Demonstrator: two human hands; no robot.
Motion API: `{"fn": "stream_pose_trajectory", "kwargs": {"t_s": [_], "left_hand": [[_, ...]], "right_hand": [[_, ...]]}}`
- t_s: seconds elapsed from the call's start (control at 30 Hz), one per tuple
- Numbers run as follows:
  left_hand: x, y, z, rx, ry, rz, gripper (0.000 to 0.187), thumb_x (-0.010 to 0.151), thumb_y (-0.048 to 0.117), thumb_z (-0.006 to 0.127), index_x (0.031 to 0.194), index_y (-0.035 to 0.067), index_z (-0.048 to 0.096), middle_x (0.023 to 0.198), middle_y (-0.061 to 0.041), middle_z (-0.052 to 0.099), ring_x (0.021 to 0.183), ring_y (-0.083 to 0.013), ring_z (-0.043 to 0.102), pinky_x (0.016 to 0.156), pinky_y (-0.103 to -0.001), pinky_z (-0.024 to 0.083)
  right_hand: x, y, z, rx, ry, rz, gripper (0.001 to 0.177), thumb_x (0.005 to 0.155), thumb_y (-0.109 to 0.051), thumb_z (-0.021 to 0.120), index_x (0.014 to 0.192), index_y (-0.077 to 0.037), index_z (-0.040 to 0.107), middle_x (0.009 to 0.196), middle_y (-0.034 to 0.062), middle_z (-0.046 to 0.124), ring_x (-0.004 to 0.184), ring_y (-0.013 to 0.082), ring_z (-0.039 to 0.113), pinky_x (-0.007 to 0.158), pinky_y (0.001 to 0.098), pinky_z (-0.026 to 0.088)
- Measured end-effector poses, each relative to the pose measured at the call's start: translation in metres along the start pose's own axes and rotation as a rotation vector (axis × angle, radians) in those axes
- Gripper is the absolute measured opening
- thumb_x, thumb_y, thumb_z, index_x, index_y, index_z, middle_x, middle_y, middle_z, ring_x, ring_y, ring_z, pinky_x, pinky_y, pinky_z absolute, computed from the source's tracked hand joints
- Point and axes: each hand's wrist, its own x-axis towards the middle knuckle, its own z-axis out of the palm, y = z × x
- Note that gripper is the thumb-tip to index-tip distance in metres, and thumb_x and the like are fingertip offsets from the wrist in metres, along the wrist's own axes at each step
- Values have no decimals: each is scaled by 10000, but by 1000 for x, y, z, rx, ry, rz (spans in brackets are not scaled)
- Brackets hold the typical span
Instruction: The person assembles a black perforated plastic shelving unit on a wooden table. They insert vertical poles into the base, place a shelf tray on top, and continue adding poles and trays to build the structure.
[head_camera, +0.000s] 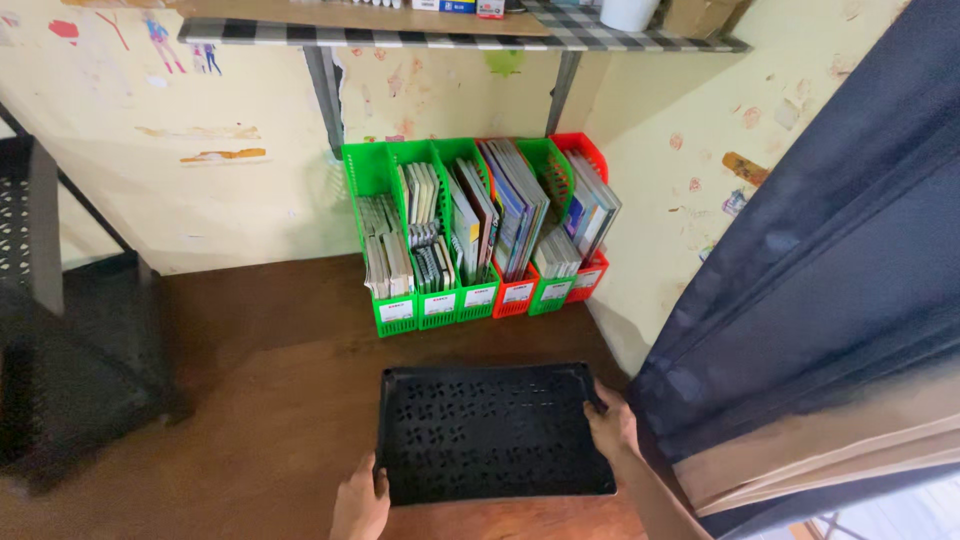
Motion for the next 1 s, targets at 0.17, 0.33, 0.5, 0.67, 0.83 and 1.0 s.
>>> {"fn": "stream_pose_trajectory", "kwargs": {"t_s": [0.17, 0.33, 0.5, 0.67, 0.83, 1.0], "left_hand": [[-6, 16, -5, -43, -28, 4, 384, 933, 232, 581, 1290, 94, 578, 1004, -299, 707, 932, -493, 693, 805, -548, 574], [-21, 34, -13, -4, -45, -37, 363, 940, 235, 570, 1274, 98, 605, 990, -290, 725, 962, -478, 687, 836, -549, 559], [-18, 44, -22, -46, -64, -89, 356, 925, 200, 567, 1252, 66, 606, 966, -298, 713, 915, -488, 697, 794, -565, 569], [-19, 42, -17, -18, -27, -39, 286, 952, 224, 567, 1181, 69, 640, 923, -294, 723, 910, -491, 690, 800, -572, 556], [-17, 37, -12, -28, 57, 25, 284, 932, 217, 583, 1157, 51, 637, 898, -301, 717, 888, -492, 696, 785, -577, 555], [-17, 44, -19, -55, 34, 13, 292, 934, 215, 574, 1176, 64, 639, 902, -294, 724, 900, -488, 696, 789, -565, 560]], "right_hand": [[7, 16, -1, 32, -90, 33, 556, 874, -130, 718, 1415, -82, 596, 1381, 155, 644, 1247, 278, 632, 1046, 347, 471], [3, 16, -6, -6, -128, 105, 525, 886, -166, 718, 1400, -124, 615, 1317, 155, 700, 1209, 271, 682, 1028, 343, 506], [2, 6, -6, -12, -130, 0, 524, 881, -148, 714, 1397, -134, 619, 1338, 168, 680, 1245, 286, 652, 1033, 345, 491], [4, -6, -8, -3, -181, 177, 537, 885, -156, 703, 1412, -215, 619, 1288, 140, 721, 1204, 265, 701, 1009, 347, 522], [8, -13, -5, 47, -144, 84, 506, 875, -126, 713, 1370, -202, 643, 1317, 129, 707, 1230, 270, 670, 1016, 350, 505], [9, -22, -6, 26, -171, 182, 523, 887, -142, 709, 1394, -237, 625, 1307, 130, 707, 1222, 264, 681, 1022, 344, 514]]}}
